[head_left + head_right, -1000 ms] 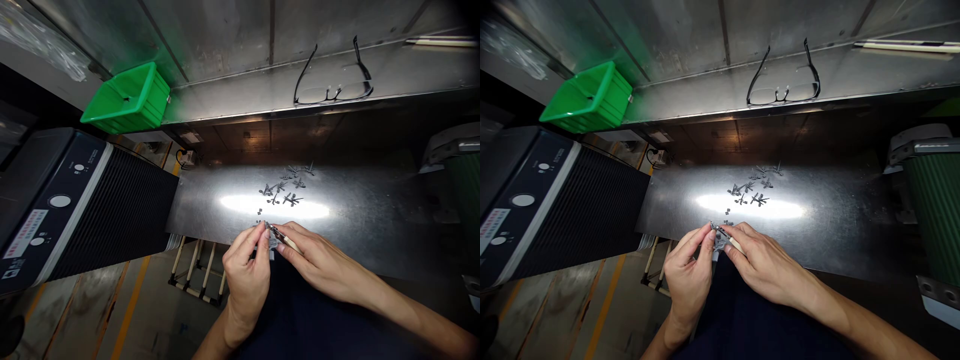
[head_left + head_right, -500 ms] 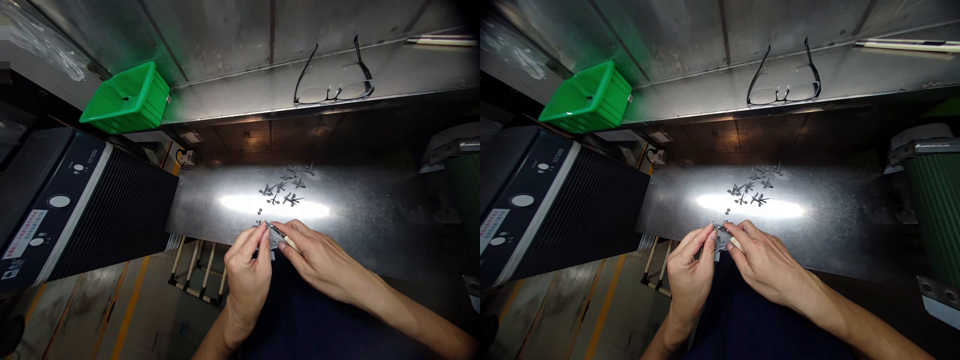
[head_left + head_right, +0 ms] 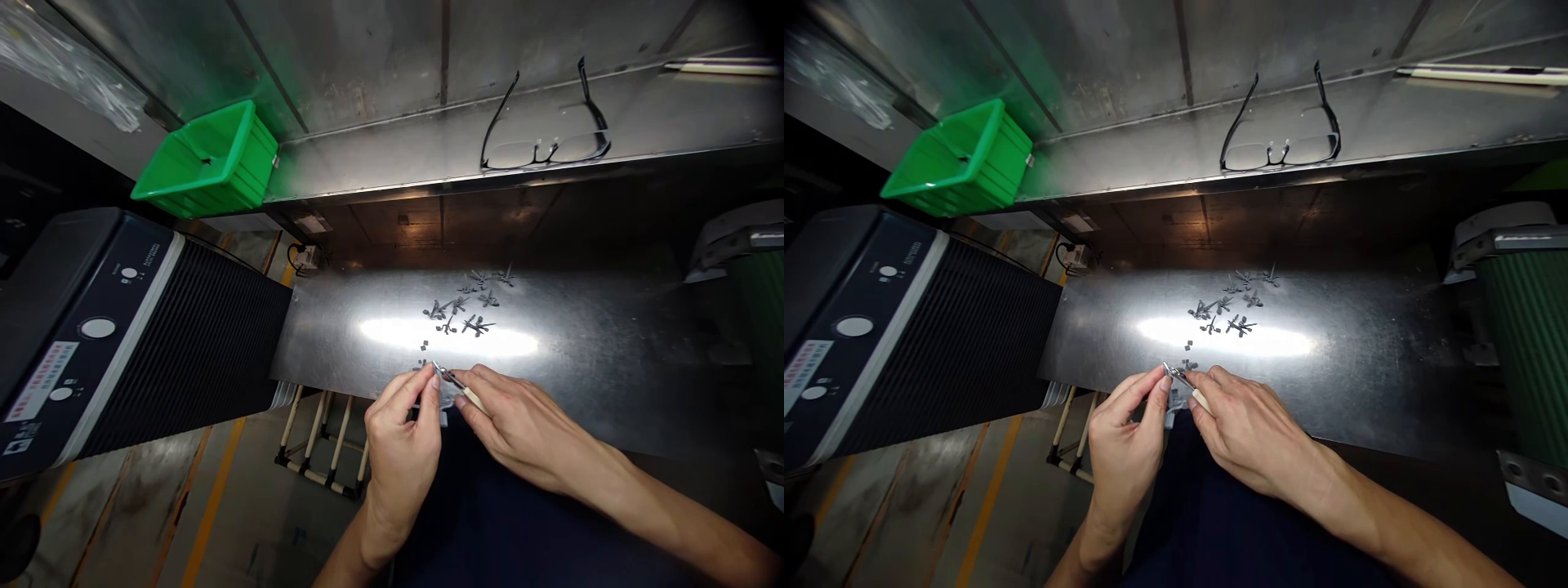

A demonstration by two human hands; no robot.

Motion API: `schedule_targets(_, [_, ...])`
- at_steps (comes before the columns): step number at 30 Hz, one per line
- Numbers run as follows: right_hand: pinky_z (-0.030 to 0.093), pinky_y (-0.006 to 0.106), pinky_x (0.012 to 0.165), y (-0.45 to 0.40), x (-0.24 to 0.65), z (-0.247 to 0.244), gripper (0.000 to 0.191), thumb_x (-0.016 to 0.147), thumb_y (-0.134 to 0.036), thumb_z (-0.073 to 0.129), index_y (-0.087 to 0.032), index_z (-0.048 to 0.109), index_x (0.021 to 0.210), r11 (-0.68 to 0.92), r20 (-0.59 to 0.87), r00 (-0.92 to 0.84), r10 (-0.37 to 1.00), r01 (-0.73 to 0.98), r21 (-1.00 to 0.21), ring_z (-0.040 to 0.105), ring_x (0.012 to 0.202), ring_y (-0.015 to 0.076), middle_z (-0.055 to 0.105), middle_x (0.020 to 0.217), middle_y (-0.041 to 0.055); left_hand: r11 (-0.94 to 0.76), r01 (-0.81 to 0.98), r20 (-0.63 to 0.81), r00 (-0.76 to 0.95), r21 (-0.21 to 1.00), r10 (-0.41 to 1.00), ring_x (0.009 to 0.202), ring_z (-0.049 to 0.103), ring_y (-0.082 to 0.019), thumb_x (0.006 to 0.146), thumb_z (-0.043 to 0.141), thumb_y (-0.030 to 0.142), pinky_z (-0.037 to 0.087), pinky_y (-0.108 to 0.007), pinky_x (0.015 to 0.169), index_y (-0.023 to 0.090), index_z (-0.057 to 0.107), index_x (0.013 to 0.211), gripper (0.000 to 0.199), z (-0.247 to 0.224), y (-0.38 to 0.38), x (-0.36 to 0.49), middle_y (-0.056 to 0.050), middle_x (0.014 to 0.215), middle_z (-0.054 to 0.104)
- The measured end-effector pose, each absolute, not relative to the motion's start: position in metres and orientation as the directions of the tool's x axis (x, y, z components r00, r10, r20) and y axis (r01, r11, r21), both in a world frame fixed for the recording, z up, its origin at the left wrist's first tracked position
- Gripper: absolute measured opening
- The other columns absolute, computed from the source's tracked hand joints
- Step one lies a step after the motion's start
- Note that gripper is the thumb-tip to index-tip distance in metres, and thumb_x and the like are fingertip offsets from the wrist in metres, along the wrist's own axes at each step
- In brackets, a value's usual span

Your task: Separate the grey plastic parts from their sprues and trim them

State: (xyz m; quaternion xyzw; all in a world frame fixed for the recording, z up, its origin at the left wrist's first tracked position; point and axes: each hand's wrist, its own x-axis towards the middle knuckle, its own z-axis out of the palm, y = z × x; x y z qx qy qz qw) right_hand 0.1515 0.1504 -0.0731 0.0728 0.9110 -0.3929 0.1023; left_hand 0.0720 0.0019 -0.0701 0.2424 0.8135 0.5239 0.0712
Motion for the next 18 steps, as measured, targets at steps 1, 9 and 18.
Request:
schedule_targets(1, [0.046,0.034,0.076,0.1497,0.1510,-0.0723,0.025,0.104,-0.028,0.032,-0.026,0.049,0.122,0.672,-0.234,-0.971,0.056,0.210,-0.710,0.057,0.085,0.0141,0.058,0.103,-0.0006,0.334,0.311,0.131,-0.876,0.890,0.465,0.092,0.068,-0.012,0.090,0.062,0.015,0.056,-0.021,0.083,0.021,0.073,0.109,0.023,-0.0693,0.0022,0.0717,-0.002,0.100,0.072])
schedule_targets(9, [0.031,0.031,0.061,0.1468,0.1510,-0.0701,0.018,0.102,-0.024,0.036,-0.020,0.046,0.088,0.622,-0.191,-0.977,0.094,0.207,-0.755,0.047,0.065,0.0121,0.054,0.081,-0.0026,0.321,0.154,-0.006,-0.895,0.935,0.447,0.091,0.068,-0.013,0.090,0.065,0.024,0.055,-0.022,0.083,0.023,0.074,0.105,0.018,-0.0678,0.0031,0.0689,-0.001,0.099,0.073])
schedule_targets(18, [0.035,0.032,0.067,0.1480,0.1504,-0.0686,0.019,0.102,-0.027,0.033,-0.022,0.050,0.098,0.610,-0.218,-0.969,0.113,0.241,-0.755,0.054,0.074,0.0143,0.059,0.090,-0.0016,0.286,-0.104,-0.219,-0.886,0.953,0.408,0.091,0.069,-0.014,0.089,0.067,0.035,0.056,-0.024,0.084,0.024,0.073,0.104,0.020,-0.0730,0.0027,0.0649,-0.001,0.101,0.074])
